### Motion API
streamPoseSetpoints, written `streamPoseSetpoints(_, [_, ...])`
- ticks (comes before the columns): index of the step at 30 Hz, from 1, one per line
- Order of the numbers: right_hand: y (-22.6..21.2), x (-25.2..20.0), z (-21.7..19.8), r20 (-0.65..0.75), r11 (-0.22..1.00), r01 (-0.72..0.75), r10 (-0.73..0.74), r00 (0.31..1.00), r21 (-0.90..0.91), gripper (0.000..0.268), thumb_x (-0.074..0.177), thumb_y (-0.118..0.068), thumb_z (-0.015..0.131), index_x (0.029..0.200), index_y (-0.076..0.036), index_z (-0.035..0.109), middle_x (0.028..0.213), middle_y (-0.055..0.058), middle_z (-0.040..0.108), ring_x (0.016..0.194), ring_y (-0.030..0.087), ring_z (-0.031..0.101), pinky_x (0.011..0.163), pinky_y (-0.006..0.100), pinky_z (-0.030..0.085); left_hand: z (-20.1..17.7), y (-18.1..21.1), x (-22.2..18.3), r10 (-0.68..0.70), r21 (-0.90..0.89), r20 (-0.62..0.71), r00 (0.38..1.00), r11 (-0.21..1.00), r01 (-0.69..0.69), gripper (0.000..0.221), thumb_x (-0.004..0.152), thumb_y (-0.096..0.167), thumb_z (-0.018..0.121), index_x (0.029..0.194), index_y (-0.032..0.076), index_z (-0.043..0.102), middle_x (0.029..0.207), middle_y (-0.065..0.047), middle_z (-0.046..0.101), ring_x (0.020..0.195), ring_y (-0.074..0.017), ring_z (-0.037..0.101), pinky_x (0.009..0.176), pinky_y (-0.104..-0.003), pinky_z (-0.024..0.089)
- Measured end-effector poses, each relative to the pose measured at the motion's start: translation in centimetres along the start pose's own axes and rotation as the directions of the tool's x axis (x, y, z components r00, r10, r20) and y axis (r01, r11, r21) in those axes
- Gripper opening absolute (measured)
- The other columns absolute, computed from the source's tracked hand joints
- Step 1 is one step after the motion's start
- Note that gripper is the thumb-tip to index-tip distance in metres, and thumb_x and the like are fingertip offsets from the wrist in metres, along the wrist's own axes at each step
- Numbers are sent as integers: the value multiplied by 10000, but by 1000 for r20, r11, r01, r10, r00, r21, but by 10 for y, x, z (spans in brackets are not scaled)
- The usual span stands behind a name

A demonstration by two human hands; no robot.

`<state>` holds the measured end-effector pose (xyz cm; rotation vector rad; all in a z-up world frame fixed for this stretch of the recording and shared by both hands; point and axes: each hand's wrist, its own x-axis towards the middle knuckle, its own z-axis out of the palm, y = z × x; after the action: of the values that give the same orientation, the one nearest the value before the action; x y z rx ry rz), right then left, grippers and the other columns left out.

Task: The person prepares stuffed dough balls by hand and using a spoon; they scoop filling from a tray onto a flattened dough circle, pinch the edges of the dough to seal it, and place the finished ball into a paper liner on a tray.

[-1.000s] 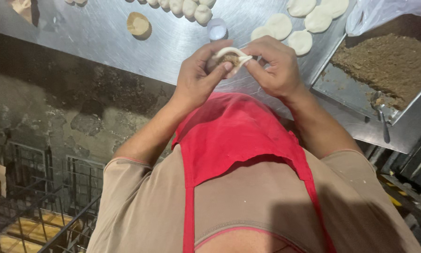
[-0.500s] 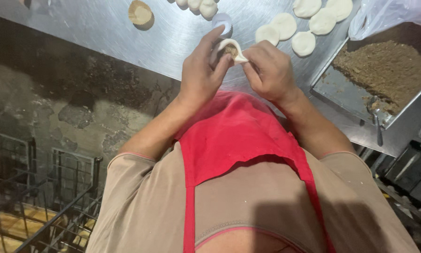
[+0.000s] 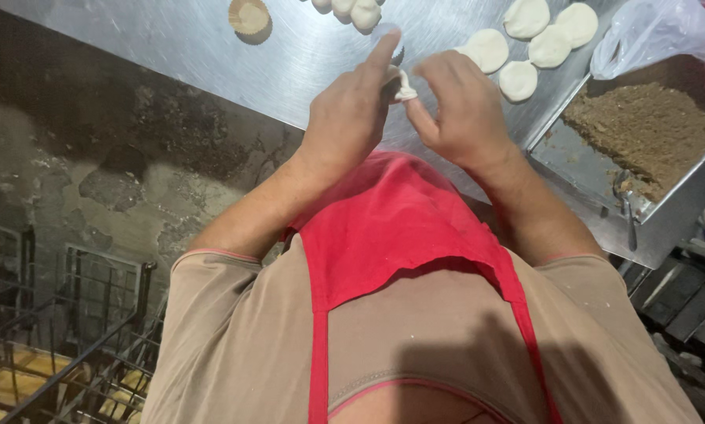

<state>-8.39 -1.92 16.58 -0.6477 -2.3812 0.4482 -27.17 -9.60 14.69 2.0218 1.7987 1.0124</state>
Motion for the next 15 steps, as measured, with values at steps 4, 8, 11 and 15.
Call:
streamPoseSetpoints(4, [-1, 5, 6, 14, 988, -84, 83, 996, 128, 240, 958, -45, 730, 1196, -22, 709, 1080, 128, 695, 904, 294, 668, 760, 384, 540, -10, -10, 2, 38, -82, 6, 999, 996, -37, 681, 1012, 57, 711, 1580, 109, 339, 1154, -36, 743, 1029, -279, 704, 869, -414, 578])
streamPoseSetpoints(8, [0, 9, 10, 9, 975, -146, 147, 989, 166, 166, 982, -40, 749, 1147, -46, 728, 1003, 107, 697, 835, 268, 678, 687, 365, 525, -26, -17, 0, -80, -422, 16, 997, 903, 80, 675, 977, 41, 745, 1514, 74, 336, 1319, -180, 633, 1040, -261, 741, 797, -337, 630])
streamPoseSetpoints(11, [-7, 10, 13, 29, 980, -122, 119, 992, 160, 140, 968, -32, 757, 1100, -38, 711, 961, 115, 667, 813, 269, 662, 705, 381, 521, -27, -14, -7, -55, -373, -54, 997, 927, 31, 759, 986, 62, 805, 1574, 93, 327, 1300, -144, 671, 1088, -253, 734, 866, -331, 620])
streamPoseSetpoints(15, [-11, 19, 7, 25, 975, -123, 120, 992, 185, 228, 944, -35, 745, 1149, 16, 661, 1014, 148, 650, 804, 276, 637, 661, 370, 491, -25, -14, -7, 31, -229, -158, 987, 971, -67, 746, 996, 39, 797, 1584, 119, 345, 1291, -106, 678, 1051, -248, 697, 884, -343, 581])
